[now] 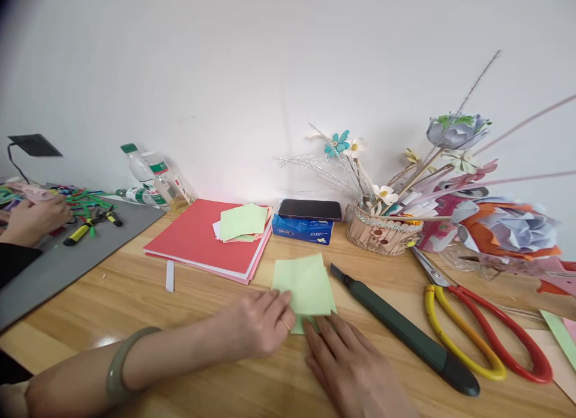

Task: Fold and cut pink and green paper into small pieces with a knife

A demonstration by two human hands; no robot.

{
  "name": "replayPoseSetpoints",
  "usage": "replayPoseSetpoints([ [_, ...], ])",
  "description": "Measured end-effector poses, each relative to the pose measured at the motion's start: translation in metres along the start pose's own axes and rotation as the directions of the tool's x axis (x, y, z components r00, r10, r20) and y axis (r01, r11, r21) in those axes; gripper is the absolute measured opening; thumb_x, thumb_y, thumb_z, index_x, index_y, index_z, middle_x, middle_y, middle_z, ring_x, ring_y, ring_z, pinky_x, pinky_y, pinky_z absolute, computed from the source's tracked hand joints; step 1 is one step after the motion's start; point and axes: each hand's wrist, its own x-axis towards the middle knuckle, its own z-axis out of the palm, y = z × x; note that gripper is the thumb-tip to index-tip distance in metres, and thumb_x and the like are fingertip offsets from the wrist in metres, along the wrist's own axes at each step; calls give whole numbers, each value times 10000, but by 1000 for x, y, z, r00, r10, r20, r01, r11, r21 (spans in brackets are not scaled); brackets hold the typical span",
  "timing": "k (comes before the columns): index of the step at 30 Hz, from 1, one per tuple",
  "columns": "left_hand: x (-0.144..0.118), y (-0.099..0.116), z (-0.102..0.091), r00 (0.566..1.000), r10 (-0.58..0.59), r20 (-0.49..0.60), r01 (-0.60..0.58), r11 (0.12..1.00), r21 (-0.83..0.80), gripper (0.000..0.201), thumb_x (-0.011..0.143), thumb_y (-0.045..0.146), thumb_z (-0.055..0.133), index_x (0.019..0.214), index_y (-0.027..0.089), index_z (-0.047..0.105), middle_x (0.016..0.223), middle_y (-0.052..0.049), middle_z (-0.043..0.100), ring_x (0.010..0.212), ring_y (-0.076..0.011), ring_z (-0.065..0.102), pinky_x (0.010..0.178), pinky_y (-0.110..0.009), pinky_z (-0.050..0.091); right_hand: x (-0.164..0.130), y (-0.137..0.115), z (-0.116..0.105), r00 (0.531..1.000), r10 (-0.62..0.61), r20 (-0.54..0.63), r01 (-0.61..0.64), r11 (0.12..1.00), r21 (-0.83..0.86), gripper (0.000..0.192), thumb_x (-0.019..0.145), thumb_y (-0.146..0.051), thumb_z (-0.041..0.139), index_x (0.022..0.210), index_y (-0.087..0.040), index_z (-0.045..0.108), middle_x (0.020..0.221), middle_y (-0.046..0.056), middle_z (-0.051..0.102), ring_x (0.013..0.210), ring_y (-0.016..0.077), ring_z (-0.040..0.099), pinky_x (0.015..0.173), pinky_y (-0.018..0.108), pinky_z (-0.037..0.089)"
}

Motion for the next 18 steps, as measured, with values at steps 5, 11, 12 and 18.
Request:
replayPoseSetpoints([
  [5,2,16,3,998,6,60,0,996,-87,180,847,96,431,922,53,589,839,-158,689,806,-231,676,602,-290,543,3,0,-5,1000,6,-13,-6,1000,28,391,935,-185,263,994,-166,648,925,50,705,845,179,654,709,306,540],
  [11,0,18,2,999,-25,-29,22,995,-94,223,849,103,427,939,48,624,826,-150,698,741,-234,687,574,-307,543,0,8,-7,998,-56,-22,57,995,81,302,913,-232,359,986,-195,650,987,58,697,879,162,651,732,251,530],
  [12,0,19,3,999,-20,-31,16,995,-97,224,849,107,432,942,49,627,819,-148,698,735,-231,687,575,-307,543,-1,9,-7,998,-56,-31,58,995,82,297,910,-236,364,987,-199,649,981,55,699,876,159,652,731,244,530],
  [18,2,-7,-8,997,-32,-68,29,999,-39,227,851,109,459,989,43,626,866,-145,704,778,-224,689,626,-303,548,-6,11,-1,997,-43,-60,46,998,47,310,906,-232,354,1047,-218,630,1046,31,686,972,138,622,766,208,517],
])
